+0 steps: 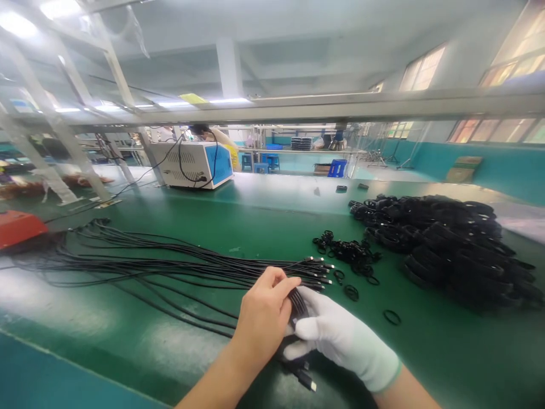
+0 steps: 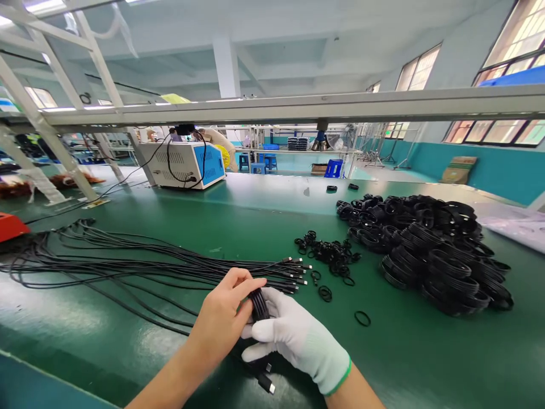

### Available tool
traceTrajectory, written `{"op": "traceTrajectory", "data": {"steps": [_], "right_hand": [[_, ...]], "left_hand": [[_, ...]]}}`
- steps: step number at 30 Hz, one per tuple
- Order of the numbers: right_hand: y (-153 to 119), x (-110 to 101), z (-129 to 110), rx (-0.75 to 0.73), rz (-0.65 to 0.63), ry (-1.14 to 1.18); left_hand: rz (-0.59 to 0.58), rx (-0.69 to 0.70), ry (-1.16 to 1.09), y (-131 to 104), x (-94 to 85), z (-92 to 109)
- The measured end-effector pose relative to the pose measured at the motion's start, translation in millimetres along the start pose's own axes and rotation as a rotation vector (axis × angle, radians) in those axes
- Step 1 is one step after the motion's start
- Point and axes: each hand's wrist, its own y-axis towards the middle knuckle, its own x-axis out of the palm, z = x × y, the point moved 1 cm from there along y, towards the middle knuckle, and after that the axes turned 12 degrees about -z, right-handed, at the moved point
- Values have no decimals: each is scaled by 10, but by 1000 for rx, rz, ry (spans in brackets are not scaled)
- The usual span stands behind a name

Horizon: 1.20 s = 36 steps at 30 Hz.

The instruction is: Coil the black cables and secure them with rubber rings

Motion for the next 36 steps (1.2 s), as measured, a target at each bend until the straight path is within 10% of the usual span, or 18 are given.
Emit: {"op": "traceTrajectory", "data": {"steps": [14,20,27,36], "right_hand": [[59,132,25,-108,118,-111],[33,-7,99,-130,32,139],[33,11,73,21,-134,310],[48,-108,101,16,315,-249]], "left_hand": [[228,17,-205,25,138,-134],[-15,-46,-334,189,-121,-180],[-494,34,-989,170,-320,-403],[-332,-134,-692,185,-162,-465]]}}
